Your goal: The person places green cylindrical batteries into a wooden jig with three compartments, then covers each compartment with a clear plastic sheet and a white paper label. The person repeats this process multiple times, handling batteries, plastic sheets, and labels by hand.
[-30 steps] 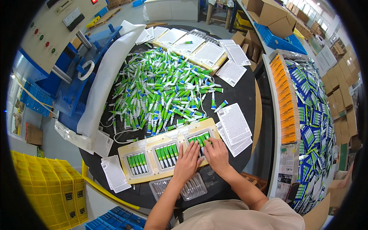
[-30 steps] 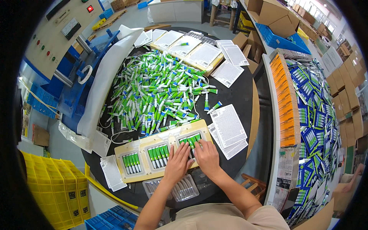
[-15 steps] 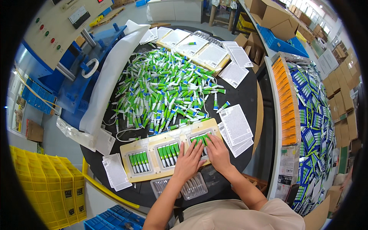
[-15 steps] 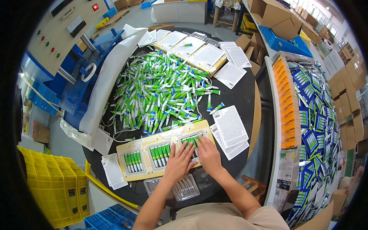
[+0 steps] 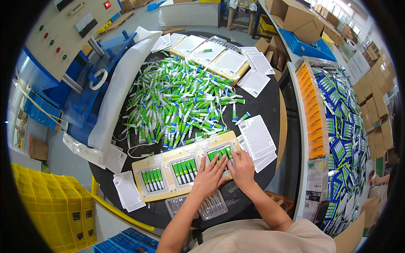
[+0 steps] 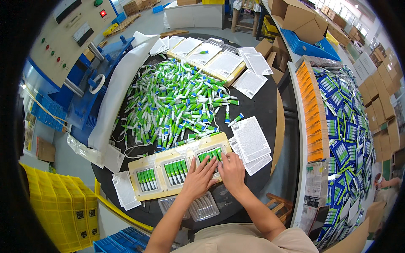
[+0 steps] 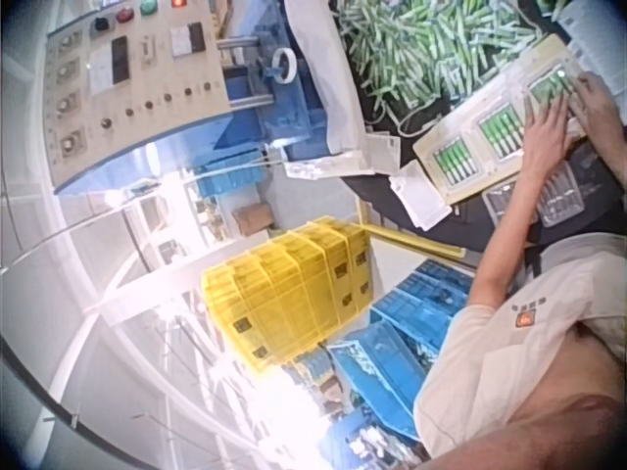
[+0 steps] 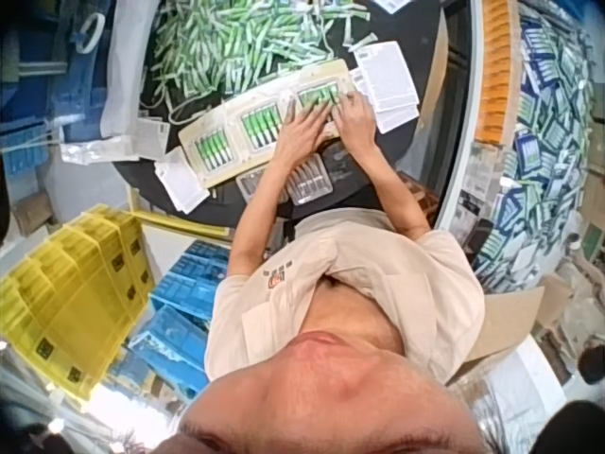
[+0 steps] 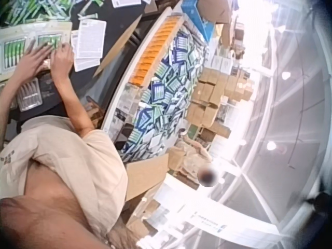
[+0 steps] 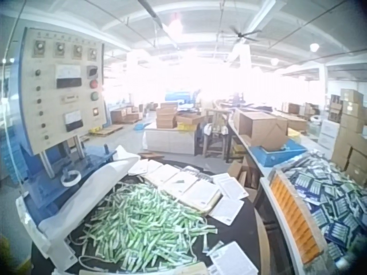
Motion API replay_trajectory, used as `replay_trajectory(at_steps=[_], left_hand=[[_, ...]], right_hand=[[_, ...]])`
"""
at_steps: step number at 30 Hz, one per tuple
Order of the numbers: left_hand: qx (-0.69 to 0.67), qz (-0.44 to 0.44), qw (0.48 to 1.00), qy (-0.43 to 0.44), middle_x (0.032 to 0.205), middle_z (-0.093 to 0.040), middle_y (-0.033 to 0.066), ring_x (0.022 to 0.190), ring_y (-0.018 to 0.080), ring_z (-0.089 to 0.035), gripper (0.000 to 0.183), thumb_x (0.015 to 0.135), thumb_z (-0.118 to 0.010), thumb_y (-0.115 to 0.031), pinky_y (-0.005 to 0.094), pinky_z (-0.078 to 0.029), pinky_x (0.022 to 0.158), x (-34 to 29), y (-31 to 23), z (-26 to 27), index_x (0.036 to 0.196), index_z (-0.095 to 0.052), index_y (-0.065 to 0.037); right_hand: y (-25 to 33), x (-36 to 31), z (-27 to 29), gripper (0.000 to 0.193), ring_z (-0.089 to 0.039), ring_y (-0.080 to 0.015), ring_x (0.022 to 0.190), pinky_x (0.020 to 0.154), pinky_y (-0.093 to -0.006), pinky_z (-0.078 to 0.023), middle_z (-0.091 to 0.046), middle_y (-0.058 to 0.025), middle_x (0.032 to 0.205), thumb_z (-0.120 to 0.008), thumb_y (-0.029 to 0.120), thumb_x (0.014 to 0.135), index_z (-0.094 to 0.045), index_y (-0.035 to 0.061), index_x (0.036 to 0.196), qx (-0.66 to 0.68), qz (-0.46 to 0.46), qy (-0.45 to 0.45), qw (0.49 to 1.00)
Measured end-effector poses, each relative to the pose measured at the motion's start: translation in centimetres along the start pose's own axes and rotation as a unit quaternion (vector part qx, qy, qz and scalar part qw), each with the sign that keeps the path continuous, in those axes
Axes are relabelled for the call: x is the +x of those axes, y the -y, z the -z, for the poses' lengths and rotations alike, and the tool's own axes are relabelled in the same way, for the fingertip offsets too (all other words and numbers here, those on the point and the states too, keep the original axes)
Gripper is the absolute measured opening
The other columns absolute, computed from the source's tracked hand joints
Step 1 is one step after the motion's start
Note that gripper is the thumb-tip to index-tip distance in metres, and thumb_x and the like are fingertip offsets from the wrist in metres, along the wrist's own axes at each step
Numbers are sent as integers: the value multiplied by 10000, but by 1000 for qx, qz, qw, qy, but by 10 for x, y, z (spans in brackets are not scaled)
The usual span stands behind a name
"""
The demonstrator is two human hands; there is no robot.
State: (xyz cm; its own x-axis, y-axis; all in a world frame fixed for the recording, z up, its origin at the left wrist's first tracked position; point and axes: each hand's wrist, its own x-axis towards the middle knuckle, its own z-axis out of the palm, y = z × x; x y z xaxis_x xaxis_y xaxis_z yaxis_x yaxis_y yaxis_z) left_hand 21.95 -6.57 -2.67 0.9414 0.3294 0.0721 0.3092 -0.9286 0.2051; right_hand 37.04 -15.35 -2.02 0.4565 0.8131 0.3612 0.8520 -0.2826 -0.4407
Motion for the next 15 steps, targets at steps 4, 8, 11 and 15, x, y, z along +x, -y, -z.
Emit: replay_trajectory(at_steps=[4,8,11,15], left_hand=[[-1,1,1000,-8,1633,-371,22,1536,214,-274,702,987,-553,-509,599,-139,1244,-2,0,-3,1546,-422,-106],[-20,2,1000,-19,1626,-381,43,1530,240,-290,695,992,-560,-477,599,-130,1247,-4,1,-4,1546,-411,-84],[0,1,1000,-18,1627,-379,51,1529,221,-292,708,988,-559,-499,598,-158,1239,-4,1,-3,1543,-419,-82],[-8,12,1000,-21,1626,-379,61,1525,222,-300,716,986,-562,-502,591,-159,1240,-6,0,1,1540,-421,-71]], right_hand=[[1,2,-1,384,-610,-323,976,806,-423,-514,-585,-139,1052,-728,65,803,-677,17,1181,11,-8,8,1000],[2,2,1,380,-608,-330,969,797,-428,-515,-576,-144,1034,-729,48,798,-676,27,1174,32,-2,24,999],[5,1,1,328,-605,-331,958,781,-422,-516,-565,-144,1015,-730,45,799,-669,27,1121,36,10,14,999],[10,-1,1,230,-600,-327,925,761,-409,-517,-545,-141,972,-736,61,802,-643,18,1007,21,15,17,1000]])
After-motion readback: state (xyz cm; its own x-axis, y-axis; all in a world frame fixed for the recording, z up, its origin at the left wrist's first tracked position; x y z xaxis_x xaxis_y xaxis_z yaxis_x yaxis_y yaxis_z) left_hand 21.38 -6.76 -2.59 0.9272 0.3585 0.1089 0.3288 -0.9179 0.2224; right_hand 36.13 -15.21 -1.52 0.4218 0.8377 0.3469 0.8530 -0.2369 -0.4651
